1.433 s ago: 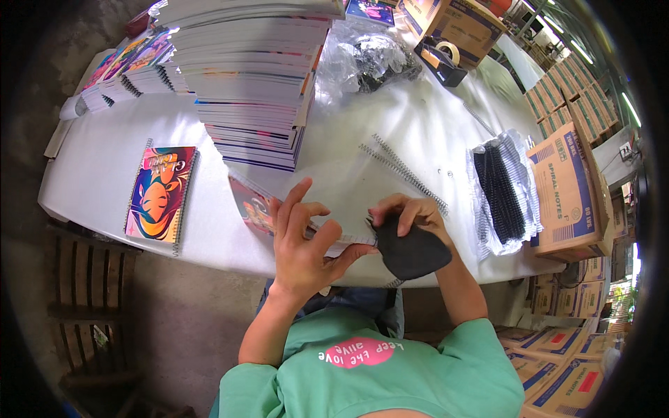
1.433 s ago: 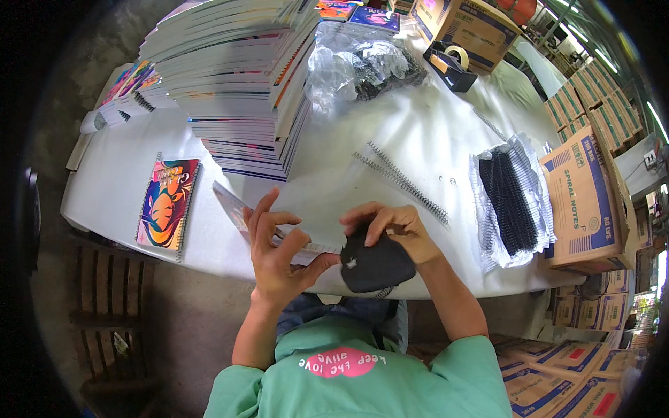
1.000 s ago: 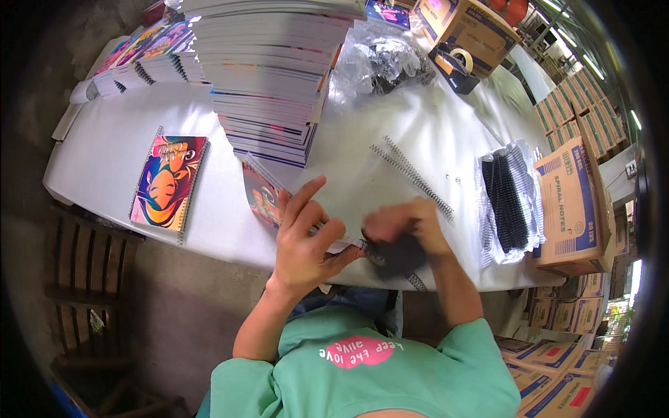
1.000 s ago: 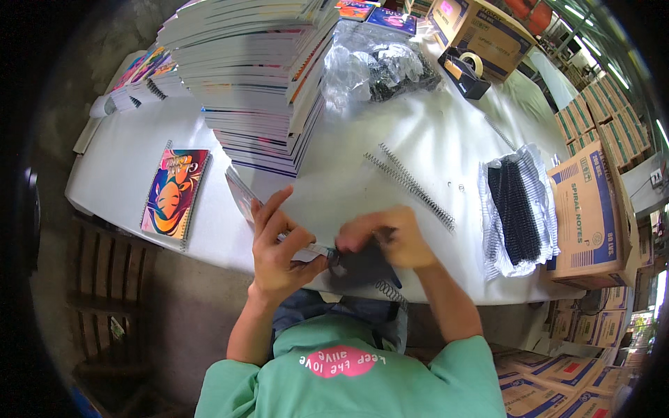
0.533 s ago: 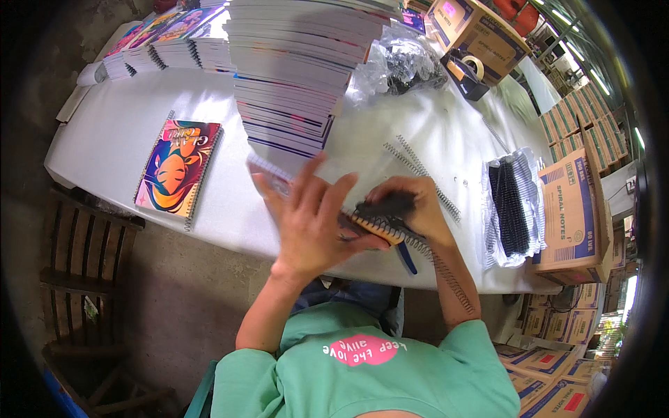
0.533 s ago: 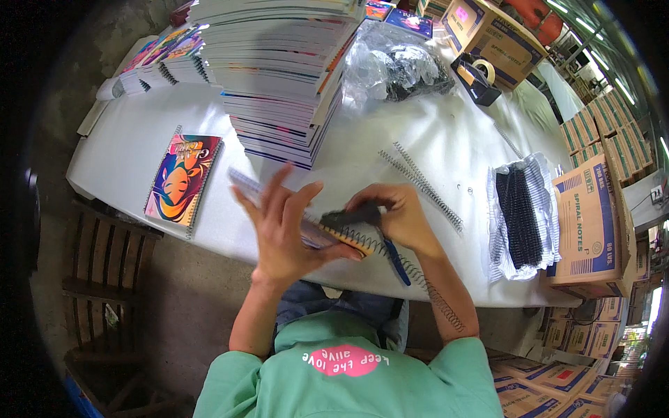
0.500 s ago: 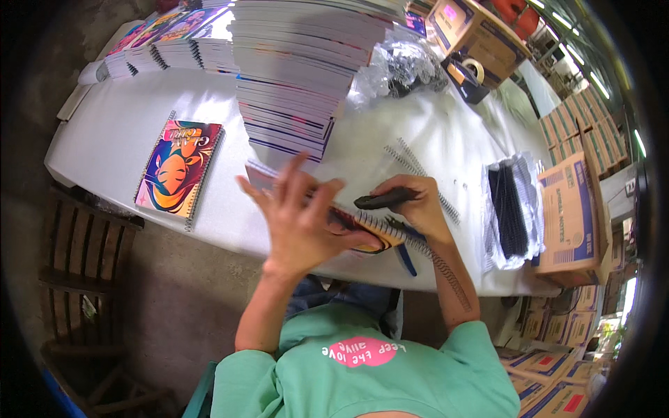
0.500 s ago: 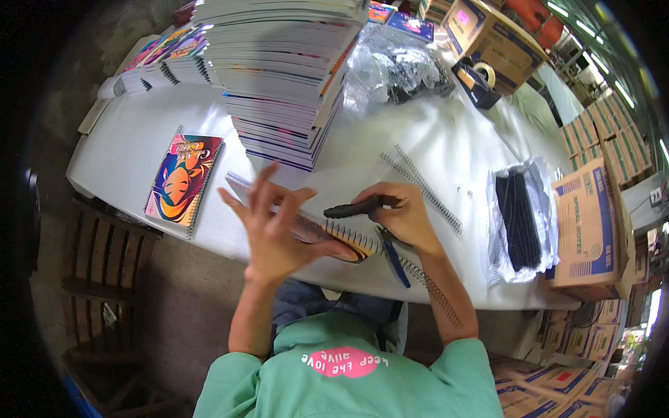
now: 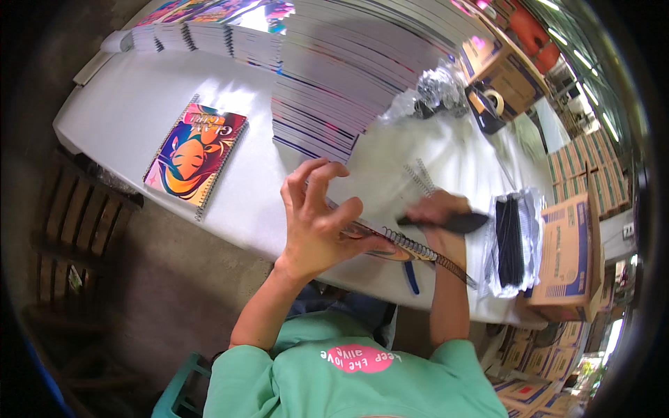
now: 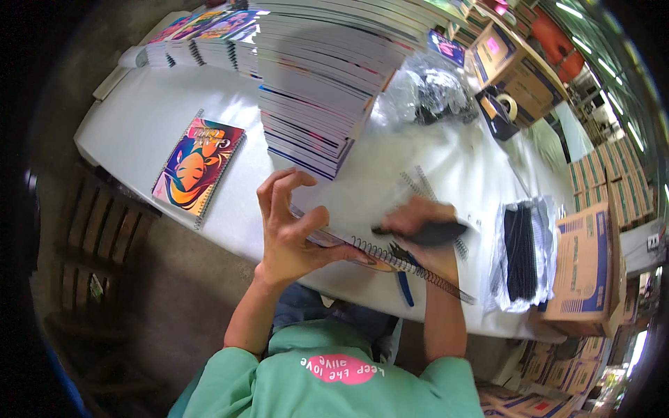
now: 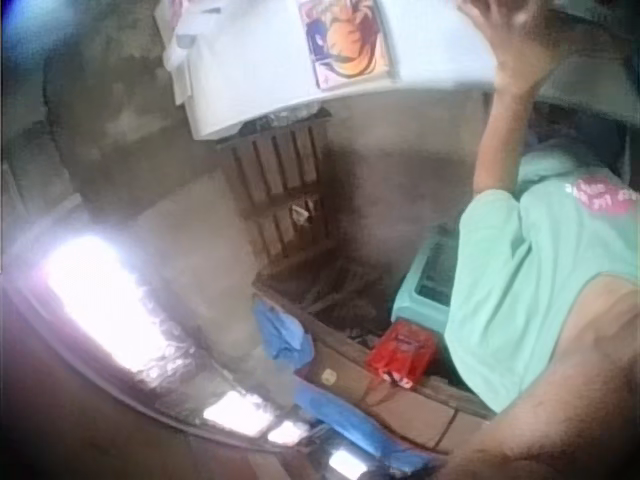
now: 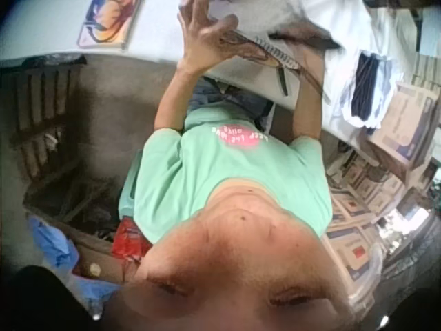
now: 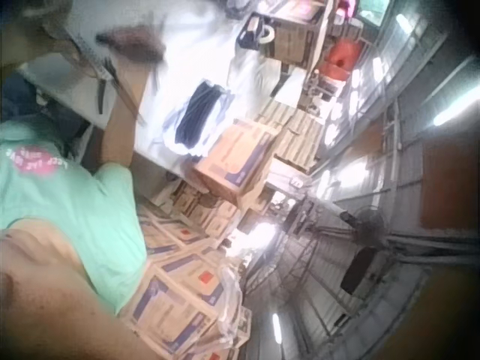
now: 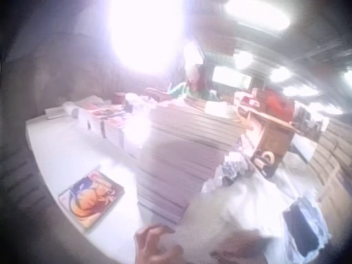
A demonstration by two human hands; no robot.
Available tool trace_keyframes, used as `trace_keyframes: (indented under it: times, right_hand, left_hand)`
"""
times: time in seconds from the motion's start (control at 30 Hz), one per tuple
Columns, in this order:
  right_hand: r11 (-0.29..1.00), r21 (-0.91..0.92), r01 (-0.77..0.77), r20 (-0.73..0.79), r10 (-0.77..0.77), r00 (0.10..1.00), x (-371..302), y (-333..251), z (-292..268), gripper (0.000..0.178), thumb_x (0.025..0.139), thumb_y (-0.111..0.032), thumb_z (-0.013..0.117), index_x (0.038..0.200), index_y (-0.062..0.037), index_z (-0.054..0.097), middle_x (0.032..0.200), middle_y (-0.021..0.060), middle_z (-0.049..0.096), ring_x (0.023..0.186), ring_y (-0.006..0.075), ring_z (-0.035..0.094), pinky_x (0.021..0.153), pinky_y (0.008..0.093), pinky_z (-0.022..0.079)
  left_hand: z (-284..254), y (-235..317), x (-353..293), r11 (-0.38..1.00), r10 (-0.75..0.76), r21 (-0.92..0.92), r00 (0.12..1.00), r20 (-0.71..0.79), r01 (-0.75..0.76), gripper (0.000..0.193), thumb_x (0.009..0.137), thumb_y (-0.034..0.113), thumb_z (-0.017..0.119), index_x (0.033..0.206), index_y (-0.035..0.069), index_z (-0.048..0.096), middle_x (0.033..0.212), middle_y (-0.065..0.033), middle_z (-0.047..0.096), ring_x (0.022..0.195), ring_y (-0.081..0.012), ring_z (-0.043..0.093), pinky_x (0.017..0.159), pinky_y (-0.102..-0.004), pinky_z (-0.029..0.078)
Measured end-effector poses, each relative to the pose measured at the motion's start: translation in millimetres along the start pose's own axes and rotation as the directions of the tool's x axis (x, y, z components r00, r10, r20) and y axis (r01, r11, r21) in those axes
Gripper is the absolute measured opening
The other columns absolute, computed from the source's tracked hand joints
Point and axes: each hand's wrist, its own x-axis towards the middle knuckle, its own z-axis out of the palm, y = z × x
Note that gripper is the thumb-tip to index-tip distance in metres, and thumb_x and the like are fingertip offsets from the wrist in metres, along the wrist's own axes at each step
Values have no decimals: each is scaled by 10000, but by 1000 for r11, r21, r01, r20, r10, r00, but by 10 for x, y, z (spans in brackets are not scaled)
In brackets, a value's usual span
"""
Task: The person assembles spiral notebooks by inserting a wire coil into the pre-punched holes of the pages and covers and then trimming the excess wire with shears.
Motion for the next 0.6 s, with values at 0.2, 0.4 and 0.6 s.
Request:
trace_keyframes:
  times: [0.2,0.4,0.6]
  right_hand:
    - [998,-62,17,65,-13,998,110,-36,47,78,704,-65,683,747,-1,672,711,126,665,629,213,635,655,302,504]
    - [930,-176,-323,-133,302,944,62,-27,-10,118,658,22,654,772,12,680,805,145,675,745,184,647,709,283,497]
    - [835,-431,-343,-184,290,939,204,26,9,192,671,69,630,828,-5,712,809,115,699,766,175,673,713,270,511]
  left_hand:
    - [27,-30,96,995,15,-102,996,-88,-24,564,400,489,836,709,97,573,1205,-137,443,1163,-375,363,921,-466,302]
    - [-85,35,100,980,-103,-171,995,-4,101,582,389,424,874,741,81,563,1233,-183,370,1147,-376,348,913,-477,343]
    - [-15,-28,5,922,-262,-269,960,97,279,623,372,368,914,774,72,541,1166,-178,311,1133,-346,336,823,-414,396]
